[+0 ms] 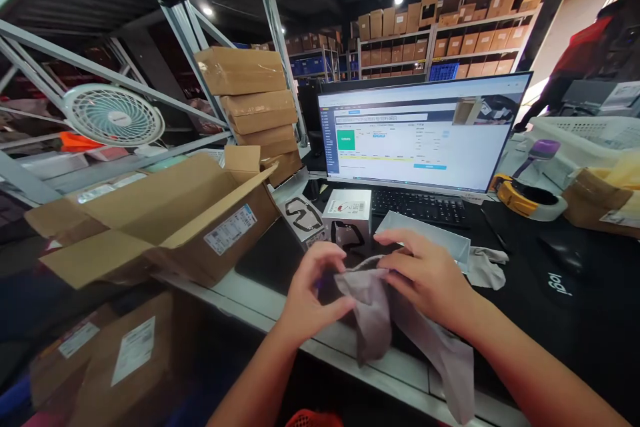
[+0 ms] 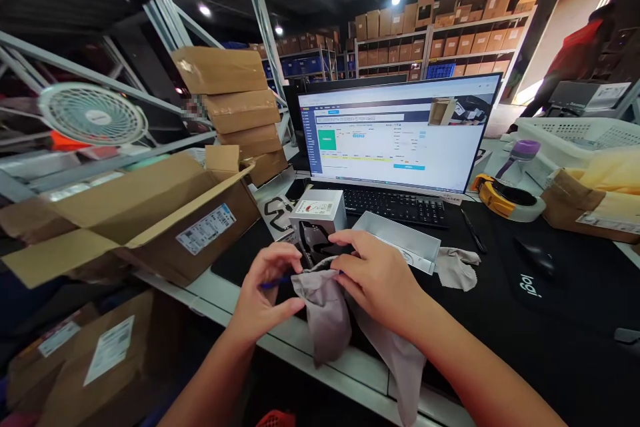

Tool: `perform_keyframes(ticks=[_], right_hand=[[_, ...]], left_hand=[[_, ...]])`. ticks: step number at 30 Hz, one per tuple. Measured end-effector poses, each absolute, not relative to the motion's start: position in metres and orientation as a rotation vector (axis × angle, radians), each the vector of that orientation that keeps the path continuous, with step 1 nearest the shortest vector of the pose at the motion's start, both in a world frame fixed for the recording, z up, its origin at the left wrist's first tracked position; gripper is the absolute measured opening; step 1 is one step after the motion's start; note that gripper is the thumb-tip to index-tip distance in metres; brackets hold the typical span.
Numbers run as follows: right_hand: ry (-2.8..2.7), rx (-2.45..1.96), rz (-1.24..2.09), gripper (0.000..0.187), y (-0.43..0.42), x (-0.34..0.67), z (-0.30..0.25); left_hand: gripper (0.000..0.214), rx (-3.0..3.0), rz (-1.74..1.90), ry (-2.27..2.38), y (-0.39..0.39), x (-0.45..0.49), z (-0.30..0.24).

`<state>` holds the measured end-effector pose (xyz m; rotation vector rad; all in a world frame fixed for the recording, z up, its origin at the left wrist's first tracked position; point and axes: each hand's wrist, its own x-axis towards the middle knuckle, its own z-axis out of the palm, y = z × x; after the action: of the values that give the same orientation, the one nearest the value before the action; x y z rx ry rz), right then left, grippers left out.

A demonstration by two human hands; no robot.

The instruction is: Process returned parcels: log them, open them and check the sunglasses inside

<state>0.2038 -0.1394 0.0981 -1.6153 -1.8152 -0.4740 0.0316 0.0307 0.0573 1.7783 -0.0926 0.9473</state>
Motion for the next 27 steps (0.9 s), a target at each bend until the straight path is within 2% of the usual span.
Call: perform_keyframes(ticks=[2, 7, 11, 13, 19, 23, 27], right_hand=[[-1.807, -1.584, -0.562, 0.014, -0.137, 0.201, 0.096], [-1.819, -1.539, -0.628, 0.013, -0.135, 0.196, 0.095], [-1.895, -1.542, -0.632, 0.016, -0.139, 0.194, 0.101], [-1.994, -1.626, -0.565, 0.017, -0.14, 0.195, 0.104], [-2.241, -1.778, -0.379, 0.018, -0.138, 0.193, 0.106], [-2.216, -1.91, -0.297, 0.016, -0.132, 0.187, 0.111], [-2.204, -2.031, -0.19, 0.023, -0.135, 0.19, 0.117]], left_hand=[[0.037, 1.985, 0.881, -0.098, 0.034, 0.017, 0.064], [0.046, 2.216, 0.762, -0.006, 0.026, 0.0, 0.087], [0.005, 2.411, 0.401, 0.082, 0.019, 0.002, 0.093], [0.013, 2.456, 0.358, 0.149, 0.023, -0.001, 0.091], [0.007, 2.826, 0.716, 0.462, 0.038, -0.025, 0.087], [0.027, 2.813, 1.015, 0.438, 0.035, -0.017, 0.081], [0.024, 2.718, 1.378, 0.525, 0.021, 0.001, 0.062]])
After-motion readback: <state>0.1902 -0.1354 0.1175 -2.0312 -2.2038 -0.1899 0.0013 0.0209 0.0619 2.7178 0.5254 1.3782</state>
